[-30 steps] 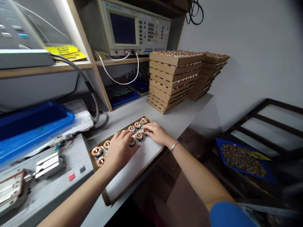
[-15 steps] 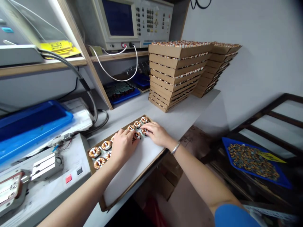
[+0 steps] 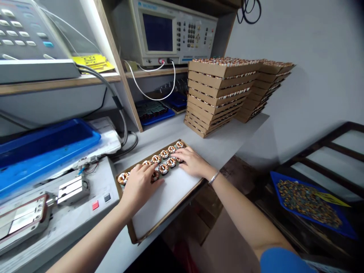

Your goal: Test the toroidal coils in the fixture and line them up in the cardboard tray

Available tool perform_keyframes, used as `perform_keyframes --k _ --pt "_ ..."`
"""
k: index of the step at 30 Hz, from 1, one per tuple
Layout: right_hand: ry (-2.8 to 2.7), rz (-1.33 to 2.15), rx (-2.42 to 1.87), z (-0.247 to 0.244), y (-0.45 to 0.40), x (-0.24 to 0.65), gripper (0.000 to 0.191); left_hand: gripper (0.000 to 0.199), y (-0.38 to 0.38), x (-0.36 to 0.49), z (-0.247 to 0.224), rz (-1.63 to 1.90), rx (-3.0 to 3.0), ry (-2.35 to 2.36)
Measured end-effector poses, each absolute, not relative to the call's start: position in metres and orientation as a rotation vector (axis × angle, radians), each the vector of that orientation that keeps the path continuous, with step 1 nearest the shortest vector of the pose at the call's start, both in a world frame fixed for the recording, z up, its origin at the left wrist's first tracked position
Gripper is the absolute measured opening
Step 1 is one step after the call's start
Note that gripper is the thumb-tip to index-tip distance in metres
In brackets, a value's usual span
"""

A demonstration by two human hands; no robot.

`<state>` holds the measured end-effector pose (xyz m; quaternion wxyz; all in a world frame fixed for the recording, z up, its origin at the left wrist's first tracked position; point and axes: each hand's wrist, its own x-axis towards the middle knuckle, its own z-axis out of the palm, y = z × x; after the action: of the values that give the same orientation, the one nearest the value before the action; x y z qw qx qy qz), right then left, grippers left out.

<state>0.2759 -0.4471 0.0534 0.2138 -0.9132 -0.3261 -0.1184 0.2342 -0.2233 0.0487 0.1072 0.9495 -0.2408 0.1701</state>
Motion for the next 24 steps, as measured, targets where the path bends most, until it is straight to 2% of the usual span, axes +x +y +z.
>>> perform_keyframes --k 11,21,23,24 --pt "-1.041 -0.344 -2.595 0.059 -0.437 0.283 0.031 0.031 -0.238 0.238 0.05 0.534 2.846 -0.663" --pt "-1.11 -0.304 -2.6 0.058 -0.438 0.277 0.029 0.02 -0.242 0.233 0.059 0.467 2.844 -0.673" --pt "-1.109 -0.372 -2.613 0.052 -0.44 0.277 0.031 0.026 -0.241 0.226 0.063 0.459 2.857 -0.648" --pt "-1.122 -0.42 -2.609 0.049 -0.441 0.28 0.032 0.038 -0.238 0.223 0.066 0.467 2.858 -0.636"
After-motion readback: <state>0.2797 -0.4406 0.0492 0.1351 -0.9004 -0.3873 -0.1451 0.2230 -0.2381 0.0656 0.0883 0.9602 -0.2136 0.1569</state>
